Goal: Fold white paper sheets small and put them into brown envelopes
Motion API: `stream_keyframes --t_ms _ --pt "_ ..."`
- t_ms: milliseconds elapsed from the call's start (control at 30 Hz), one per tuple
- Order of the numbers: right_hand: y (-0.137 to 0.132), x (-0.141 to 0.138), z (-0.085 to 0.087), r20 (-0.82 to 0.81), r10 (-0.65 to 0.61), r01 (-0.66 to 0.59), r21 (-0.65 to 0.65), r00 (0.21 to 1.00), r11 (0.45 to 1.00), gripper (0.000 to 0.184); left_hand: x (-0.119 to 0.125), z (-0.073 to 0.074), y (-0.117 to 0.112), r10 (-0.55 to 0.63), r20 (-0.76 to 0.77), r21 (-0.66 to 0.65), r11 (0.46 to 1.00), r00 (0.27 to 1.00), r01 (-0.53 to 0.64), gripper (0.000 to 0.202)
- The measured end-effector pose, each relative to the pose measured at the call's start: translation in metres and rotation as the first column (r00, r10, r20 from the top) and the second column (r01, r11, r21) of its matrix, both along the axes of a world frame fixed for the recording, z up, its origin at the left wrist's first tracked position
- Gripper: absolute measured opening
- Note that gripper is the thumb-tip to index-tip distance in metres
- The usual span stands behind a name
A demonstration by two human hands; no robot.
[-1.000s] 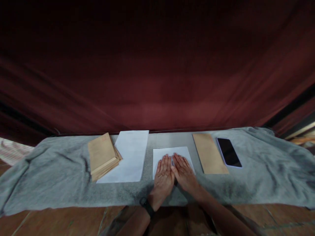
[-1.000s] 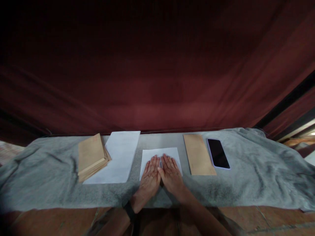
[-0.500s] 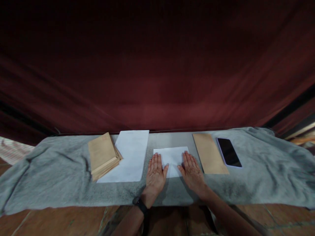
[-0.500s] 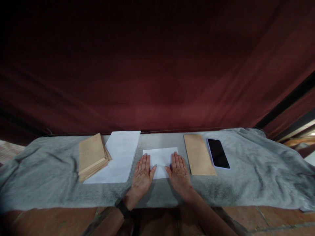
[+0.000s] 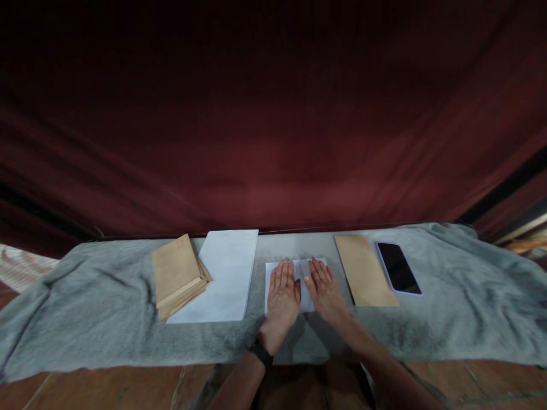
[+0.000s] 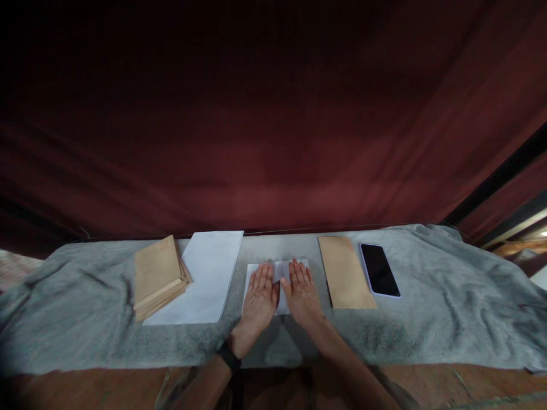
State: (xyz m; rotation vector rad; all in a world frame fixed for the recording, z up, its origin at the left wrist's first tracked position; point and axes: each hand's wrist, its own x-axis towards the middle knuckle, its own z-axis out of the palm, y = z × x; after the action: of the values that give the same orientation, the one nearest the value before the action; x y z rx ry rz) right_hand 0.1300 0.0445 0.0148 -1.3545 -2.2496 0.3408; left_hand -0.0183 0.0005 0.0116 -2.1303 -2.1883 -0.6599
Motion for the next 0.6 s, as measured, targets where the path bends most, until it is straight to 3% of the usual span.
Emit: stream_keyframes --t_ms 133,333,600 --pt "0.009 -0.019 0.001 0.006 0.072 -0.071 -0.069 0.997 0.995 0.056 0.009 -0.010 0.014 -0.073 -0.017 -0.067 0.995 0.997 0.072 0.060" --pt "0.013 -0.024 -0.007 0.095 0.068 -0.068 0.004 0.993 0.998 0.054 0.002 -0.008 0.019 -0.105 -0.060 -0.113 0.989 0.993 0.098 0.059" --pt "0.015 -0.020 -0.017 0.155 0.018 -0.037 0.121 0.988 0.992 0.053 -0.008 -0.003 0.019 -0.024 -0.070 -0.119 0.993 0.997 0.015 0.056"
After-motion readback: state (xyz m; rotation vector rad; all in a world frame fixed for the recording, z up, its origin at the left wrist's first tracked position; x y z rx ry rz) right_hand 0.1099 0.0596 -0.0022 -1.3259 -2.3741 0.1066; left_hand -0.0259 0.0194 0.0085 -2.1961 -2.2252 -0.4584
